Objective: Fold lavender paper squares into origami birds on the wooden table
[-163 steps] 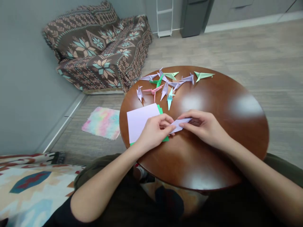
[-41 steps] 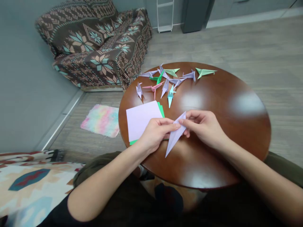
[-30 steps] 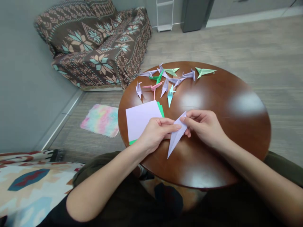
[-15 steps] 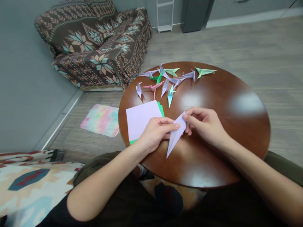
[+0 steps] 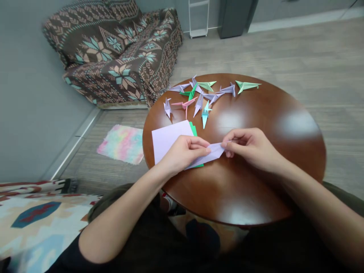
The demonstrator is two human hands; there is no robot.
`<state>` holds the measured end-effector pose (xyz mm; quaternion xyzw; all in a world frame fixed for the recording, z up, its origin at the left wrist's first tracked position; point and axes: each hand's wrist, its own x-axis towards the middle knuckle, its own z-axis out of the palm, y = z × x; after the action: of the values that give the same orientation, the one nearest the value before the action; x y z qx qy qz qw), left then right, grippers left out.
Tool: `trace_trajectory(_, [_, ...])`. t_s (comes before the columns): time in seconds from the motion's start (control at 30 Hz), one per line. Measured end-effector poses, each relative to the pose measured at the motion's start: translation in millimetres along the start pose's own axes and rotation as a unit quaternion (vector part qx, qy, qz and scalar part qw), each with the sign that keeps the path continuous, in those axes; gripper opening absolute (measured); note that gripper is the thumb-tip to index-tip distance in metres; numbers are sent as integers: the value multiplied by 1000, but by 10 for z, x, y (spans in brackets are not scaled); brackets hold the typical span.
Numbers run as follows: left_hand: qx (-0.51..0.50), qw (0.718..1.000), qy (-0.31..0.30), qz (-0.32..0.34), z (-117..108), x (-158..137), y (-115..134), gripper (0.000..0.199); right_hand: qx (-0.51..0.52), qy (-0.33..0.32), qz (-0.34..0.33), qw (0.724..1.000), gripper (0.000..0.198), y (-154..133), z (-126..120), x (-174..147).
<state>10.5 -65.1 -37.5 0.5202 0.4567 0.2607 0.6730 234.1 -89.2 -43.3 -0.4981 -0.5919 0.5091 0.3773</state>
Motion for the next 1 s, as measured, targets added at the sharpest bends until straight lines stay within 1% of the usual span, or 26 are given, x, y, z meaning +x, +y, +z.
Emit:
trace_trajectory(0.13, [67, 998, -16, 11, 23, -14, 13, 21, -60, -105, 2, 993, 17, -1, -21, -10])
trace_trajectory(0.2, [70, 997, -30, 13, 51, -22, 11, 22, -73, -132, -2, 989, 19, 2, -7, -7])
trace_trajectory(0.27, [69, 997, -30, 19, 65, -24, 9, 25, -80, -133, -5, 988, 23, 10, 6, -2])
trace_trajectory(0.33, [76, 997, -23, 26, 58, -19, 11, 29, -79, -120, -5, 990, 27, 20, 13, 4])
trace_trajectory(0.4, [87, 995, -28, 27, 38, -10, 13, 32, -73, -113, -5, 991, 28, 30, 15, 8])
trace_trajectory(0.53, [89, 994, -56, 16, 0, 2, 4, 31, -64, -114, -10, 991, 27, 40, 23, 12])
trace_trajectory(0.77, [107, 992, -56, 28, -10, -7, -5, 29, -48, -119, 6, 992, 29, 40, 30, 11])
trace_trajectory(0.9, [108, 992, -60, 37, 5, -22, 13, 31, -48, -114, 13, 992, 26, 27, 35, 1])
trace_trajectory(1.0, [82, 994, -68, 27, 21, -26, 11, 28, -46, -108, 10, 993, 20, 26, 47, -6])
